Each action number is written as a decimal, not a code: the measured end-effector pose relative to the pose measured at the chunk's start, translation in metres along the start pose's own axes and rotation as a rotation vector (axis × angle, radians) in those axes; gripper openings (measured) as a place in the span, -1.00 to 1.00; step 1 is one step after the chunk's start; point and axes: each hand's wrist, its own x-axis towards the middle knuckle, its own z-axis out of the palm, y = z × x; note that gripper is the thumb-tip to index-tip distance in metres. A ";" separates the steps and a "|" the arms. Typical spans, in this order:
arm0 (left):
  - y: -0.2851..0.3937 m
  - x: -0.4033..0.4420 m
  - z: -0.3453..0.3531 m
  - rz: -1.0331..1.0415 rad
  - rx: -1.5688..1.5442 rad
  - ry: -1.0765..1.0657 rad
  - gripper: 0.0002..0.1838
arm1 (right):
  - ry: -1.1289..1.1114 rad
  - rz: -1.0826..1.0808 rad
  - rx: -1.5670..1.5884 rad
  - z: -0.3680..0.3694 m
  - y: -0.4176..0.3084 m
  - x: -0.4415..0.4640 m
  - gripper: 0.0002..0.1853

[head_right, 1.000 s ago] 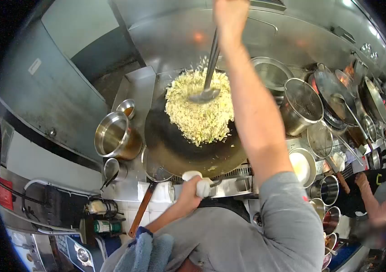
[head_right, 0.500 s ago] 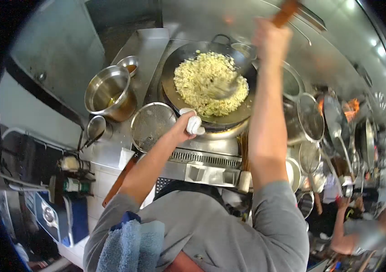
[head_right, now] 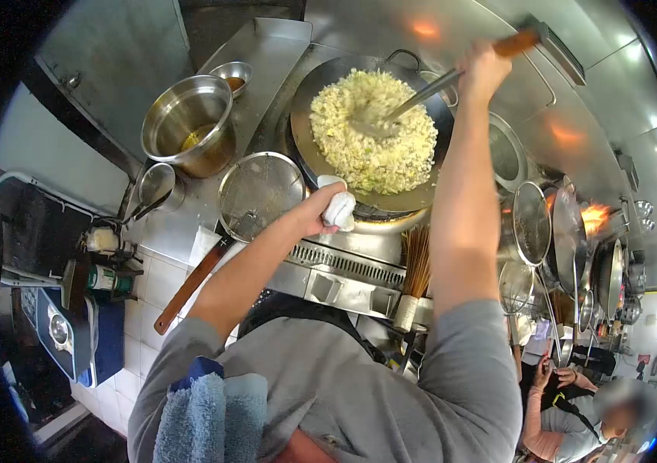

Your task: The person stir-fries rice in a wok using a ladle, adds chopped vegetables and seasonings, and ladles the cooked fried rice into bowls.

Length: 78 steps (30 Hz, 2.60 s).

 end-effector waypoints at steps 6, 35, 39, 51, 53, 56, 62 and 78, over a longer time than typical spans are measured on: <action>0.000 -0.001 0.002 0.024 -0.006 0.030 -0.68 | -0.145 0.068 -0.015 -0.003 -0.085 -0.066 -0.78; -0.008 0.003 0.004 -0.012 -0.076 0.018 -0.71 | -0.178 -0.077 0.171 -0.053 -0.058 -0.047 -0.72; -0.003 -0.005 0.003 0.007 -0.104 0.014 -0.69 | -0.037 -0.178 0.048 -0.044 -0.083 -0.012 -0.74; -0.052 -0.014 0.032 0.269 -0.353 0.059 -0.81 | 0.191 -0.105 -0.313 -0.026 -0.038 -0.058 -0.75; -0.077 -0.108 0.061 0.286 -0.415 0.179 -0.74 | 0.098 0.056 -0.061 -0.025 -0.075 -0.011 -0.75; -0.072 -0.117 0.054 0.220 -0.386 0.149 -0.76 | 0.052 0.092 0.024 -0.037 -0.132 -0.040 -0.78; -0.085 -0.055 0.049 0.325 -0.322 0.114 -0.78 | 0.134 -0.099 -0.326 -0.020 -0.092 -0.039 -0.81; -0.061 -0.068 0.041 0.369 -0.432 0.023 -0.85 | 0.216 -0.322 -0.205 0.026 -0.207 0.017 -0.86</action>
